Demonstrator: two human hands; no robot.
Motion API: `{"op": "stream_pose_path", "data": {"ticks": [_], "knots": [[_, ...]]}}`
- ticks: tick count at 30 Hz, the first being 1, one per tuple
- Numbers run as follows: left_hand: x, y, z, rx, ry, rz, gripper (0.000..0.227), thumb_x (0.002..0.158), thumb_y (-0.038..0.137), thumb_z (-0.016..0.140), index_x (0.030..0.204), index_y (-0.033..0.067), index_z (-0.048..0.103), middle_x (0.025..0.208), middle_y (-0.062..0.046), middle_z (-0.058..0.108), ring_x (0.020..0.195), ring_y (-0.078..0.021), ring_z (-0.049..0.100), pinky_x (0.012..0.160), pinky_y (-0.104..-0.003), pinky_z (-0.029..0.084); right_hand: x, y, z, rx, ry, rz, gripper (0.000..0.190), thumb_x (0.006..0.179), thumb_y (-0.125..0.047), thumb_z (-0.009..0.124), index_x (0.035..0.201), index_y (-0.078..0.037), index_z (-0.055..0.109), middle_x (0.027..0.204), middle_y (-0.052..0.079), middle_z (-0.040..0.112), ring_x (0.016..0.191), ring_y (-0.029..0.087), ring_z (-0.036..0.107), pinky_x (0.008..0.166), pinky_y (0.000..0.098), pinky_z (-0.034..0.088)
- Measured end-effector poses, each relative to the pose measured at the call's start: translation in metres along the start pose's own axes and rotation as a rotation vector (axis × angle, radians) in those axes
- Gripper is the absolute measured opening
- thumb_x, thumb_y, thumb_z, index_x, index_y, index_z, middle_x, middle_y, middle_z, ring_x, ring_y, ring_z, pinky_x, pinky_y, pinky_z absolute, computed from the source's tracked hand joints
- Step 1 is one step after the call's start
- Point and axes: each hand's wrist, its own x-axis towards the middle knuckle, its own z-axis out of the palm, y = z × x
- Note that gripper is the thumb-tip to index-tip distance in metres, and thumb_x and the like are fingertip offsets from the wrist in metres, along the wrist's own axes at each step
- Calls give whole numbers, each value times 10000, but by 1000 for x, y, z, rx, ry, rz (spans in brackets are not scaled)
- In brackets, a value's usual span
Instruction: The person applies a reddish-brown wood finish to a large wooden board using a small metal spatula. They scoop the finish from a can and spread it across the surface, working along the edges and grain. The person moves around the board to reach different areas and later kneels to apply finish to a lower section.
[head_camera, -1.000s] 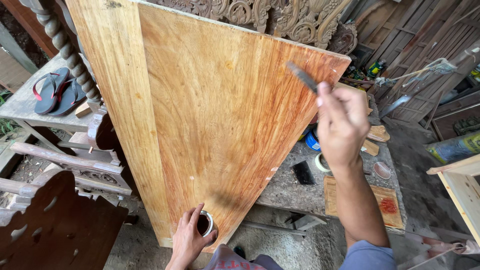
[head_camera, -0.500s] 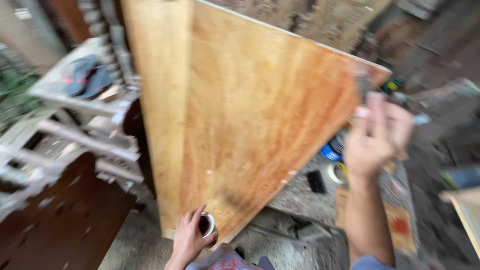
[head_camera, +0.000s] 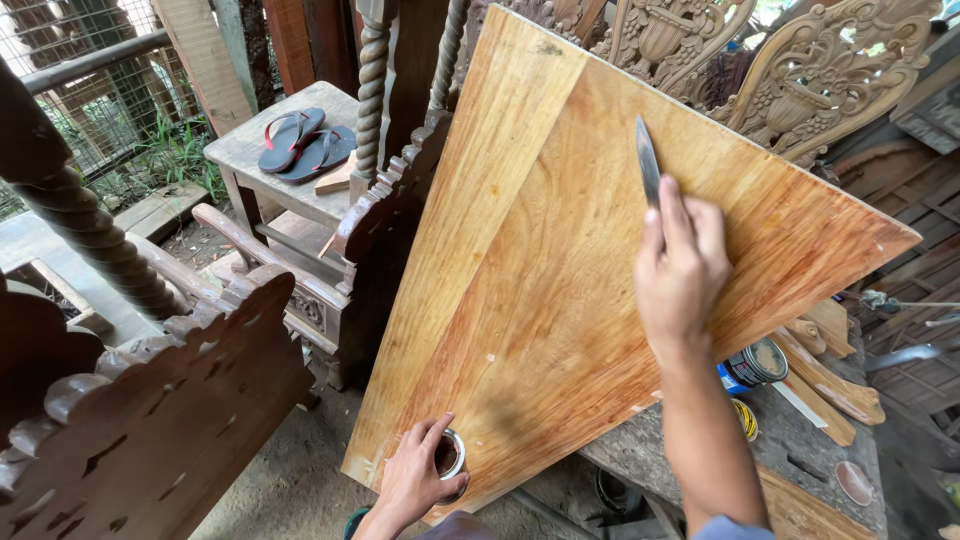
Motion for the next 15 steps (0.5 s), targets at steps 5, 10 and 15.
{"op": "stream_pose_path", "data": {"ticks": [5,10,15], "knots": [[-3,-27,-7,60,122,92,1000,660,380,899,1524,221,423,1357,-54,531,1242,-280,548,1009,-401,502,49,-41,73,111,96,63,336,1021,48,711,1356,40,685,1062,117,637,829,167,640,611,263,565],[-4,-56,-19,63,102,-54,1036,649,391,886,1546,285,381,1390,-28,501,1275,-239,533,962,-381,544,54,-52,89,57,134,6,322,996,60,731,1316,36,704,1049,95,624,831,150,635,629,265,567],[-5,-70,-31,119,121,-76,1048,630,404,889,1544,313,385,1378,-10,513,1273,-231,536,945,-383,555,53,-61,99,179,22,72,301,1019,54,703,1318,22,693,1071,123,625,780,140,635,599,237,599]]}}
